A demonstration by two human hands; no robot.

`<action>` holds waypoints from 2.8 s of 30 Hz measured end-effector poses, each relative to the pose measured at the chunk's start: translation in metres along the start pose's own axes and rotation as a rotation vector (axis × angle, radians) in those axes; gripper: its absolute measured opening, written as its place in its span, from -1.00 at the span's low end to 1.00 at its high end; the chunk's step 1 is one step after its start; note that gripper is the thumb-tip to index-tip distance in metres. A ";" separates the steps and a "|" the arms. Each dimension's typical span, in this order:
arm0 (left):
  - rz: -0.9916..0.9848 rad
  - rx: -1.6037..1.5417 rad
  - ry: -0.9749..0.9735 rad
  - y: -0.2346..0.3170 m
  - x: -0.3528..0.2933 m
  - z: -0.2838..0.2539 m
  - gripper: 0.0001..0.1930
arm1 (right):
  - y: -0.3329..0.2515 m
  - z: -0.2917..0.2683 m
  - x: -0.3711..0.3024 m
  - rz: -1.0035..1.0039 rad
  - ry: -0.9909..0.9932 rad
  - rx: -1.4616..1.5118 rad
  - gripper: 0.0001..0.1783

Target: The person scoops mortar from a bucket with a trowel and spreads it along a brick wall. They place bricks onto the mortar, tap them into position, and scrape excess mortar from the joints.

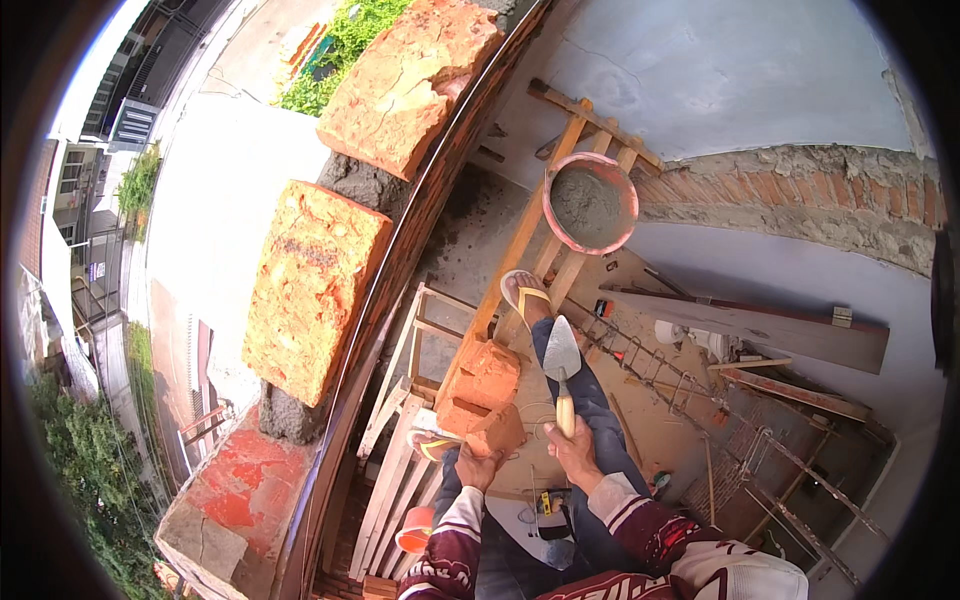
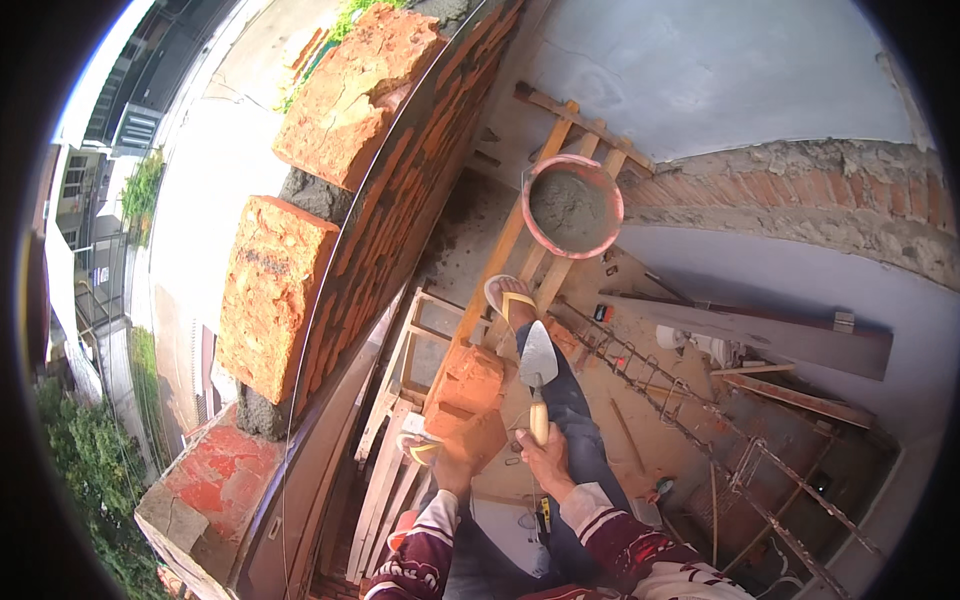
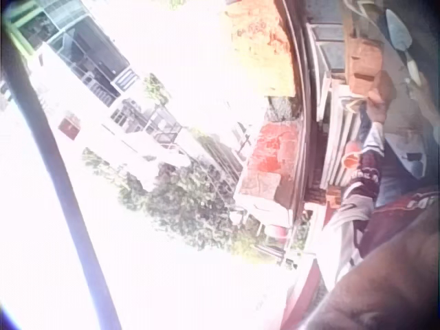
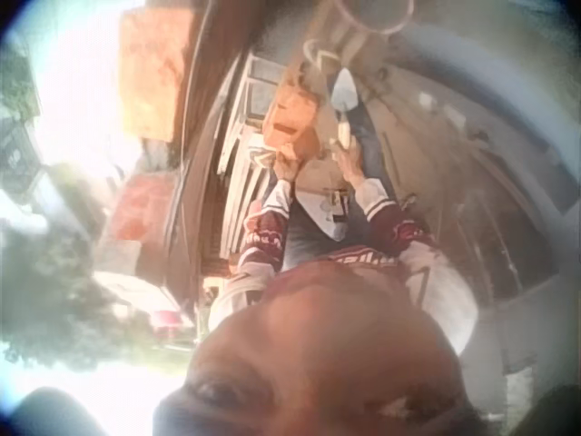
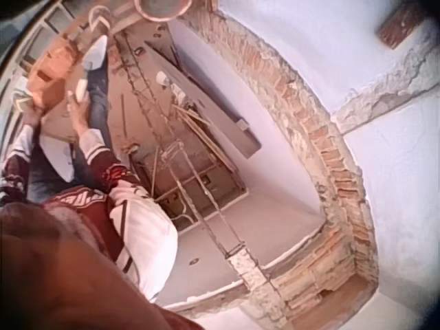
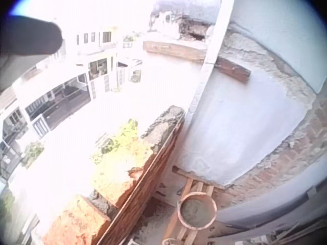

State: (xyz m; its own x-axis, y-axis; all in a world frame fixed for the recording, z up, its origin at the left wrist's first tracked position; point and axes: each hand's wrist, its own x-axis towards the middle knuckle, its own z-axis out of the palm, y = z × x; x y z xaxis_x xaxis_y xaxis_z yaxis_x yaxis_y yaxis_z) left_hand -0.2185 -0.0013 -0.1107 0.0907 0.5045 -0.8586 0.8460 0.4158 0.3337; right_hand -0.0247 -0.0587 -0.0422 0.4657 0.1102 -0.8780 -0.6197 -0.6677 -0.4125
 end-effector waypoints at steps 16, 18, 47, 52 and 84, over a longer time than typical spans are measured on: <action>0.229 -1.057 -0.335 0.286 -0.105 -0.113 -0.37 | -0.213 0.000 -0.028 -0.167 -0.417 0.931 -0.58; 0.244 -0.974 -0.258 0.326 -0.107 -0.120 -0.41 | -0.253 -0.005 -0.024 -0.209 -0.397 0.912 -0.59; 0.801 -0.038 0.355 0.704 0.083 -0.280 0.16 | -0.338 -0.065 0.022 -0.380 -0.196 0.517 -0.53; 0.752 0.076 0.404 0.734 0.130 -0.267 0.20 | -0.288 -0.089 0.024 -0.265 -0.138 0.408 -0.47; 0.777 0.189 0.155 0.757 0.167 -0.267 0.17 | -0.308 -0.083 0.019 -0.531 0.029 -0.069 -0.49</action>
State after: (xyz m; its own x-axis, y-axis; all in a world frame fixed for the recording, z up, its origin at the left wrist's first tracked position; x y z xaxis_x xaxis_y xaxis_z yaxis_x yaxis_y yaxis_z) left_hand 0.2971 0.5994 0.1027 0.6267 0.7009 -0.3405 0.6466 -0.2238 0.7293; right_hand 0.2277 0.0882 0.0885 0.7216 0.4260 -0.5457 -0.2517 -0.5729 -0.7800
